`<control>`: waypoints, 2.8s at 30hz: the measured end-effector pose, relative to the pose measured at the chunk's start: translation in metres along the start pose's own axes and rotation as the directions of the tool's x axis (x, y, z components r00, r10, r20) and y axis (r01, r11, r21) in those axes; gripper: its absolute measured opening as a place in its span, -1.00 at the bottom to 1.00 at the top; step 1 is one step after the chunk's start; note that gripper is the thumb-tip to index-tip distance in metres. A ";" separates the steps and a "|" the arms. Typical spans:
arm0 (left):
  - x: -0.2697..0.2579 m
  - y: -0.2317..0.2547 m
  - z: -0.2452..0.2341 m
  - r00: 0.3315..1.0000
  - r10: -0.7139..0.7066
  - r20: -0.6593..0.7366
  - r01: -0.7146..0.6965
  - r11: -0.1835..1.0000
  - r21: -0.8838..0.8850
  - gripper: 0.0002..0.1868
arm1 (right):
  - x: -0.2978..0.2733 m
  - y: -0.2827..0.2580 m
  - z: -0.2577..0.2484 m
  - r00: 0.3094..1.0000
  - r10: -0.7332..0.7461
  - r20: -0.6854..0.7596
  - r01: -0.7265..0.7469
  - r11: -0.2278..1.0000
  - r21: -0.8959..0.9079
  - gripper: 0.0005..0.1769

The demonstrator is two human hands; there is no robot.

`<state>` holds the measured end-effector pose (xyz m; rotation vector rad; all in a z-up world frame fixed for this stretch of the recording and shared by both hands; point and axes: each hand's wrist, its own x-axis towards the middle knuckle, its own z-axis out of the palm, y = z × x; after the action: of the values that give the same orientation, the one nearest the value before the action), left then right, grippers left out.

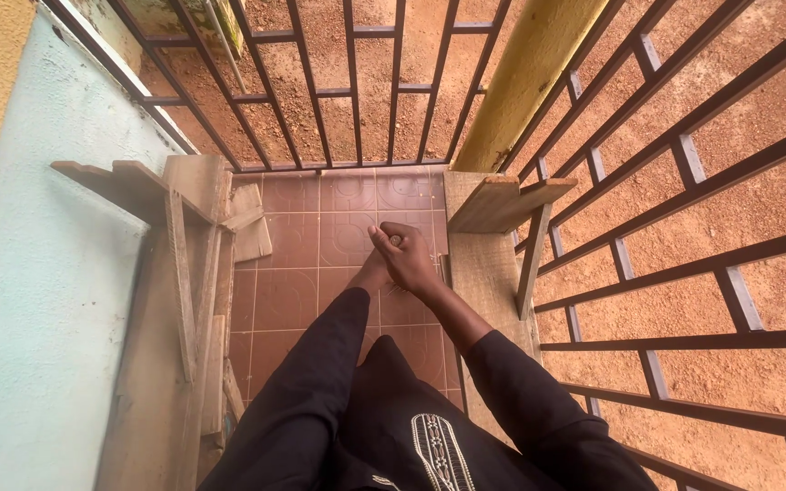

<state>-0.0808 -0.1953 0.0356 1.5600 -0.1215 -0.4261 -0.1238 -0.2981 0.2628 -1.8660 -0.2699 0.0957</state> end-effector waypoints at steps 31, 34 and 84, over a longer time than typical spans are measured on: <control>-0.063 -0.004 -0.055 0.974 0.227 -0.021 -0.202 0.905 0.375 -0.58 | -0.036 -0.026 0.074 0.996 -0.001 -0.091 0.000 1.000 -0.014 -0.48; -0.082 0.021 -0.066 0.966 0.255 0.036 -0.232 0.800 0.554 -0.59 | -0.037 -0.018 0.088 0.994 0.036 -0.099 -0.034 0.999 0.016 -0.47; -0.088 -0.011 -0.045 0.929 0.075 -0.363 0.119 0.866 0.485 -0.80 | -0.033 0.021 0.006 0.959 -0.028 0.282 -0.039 0.973 0.228 -0.59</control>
<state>-0.1481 -0.1228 0.0408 2.1342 0.0906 -0.1057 -0.1538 -0.3060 0.2390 -1.6172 -0.4327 0.3863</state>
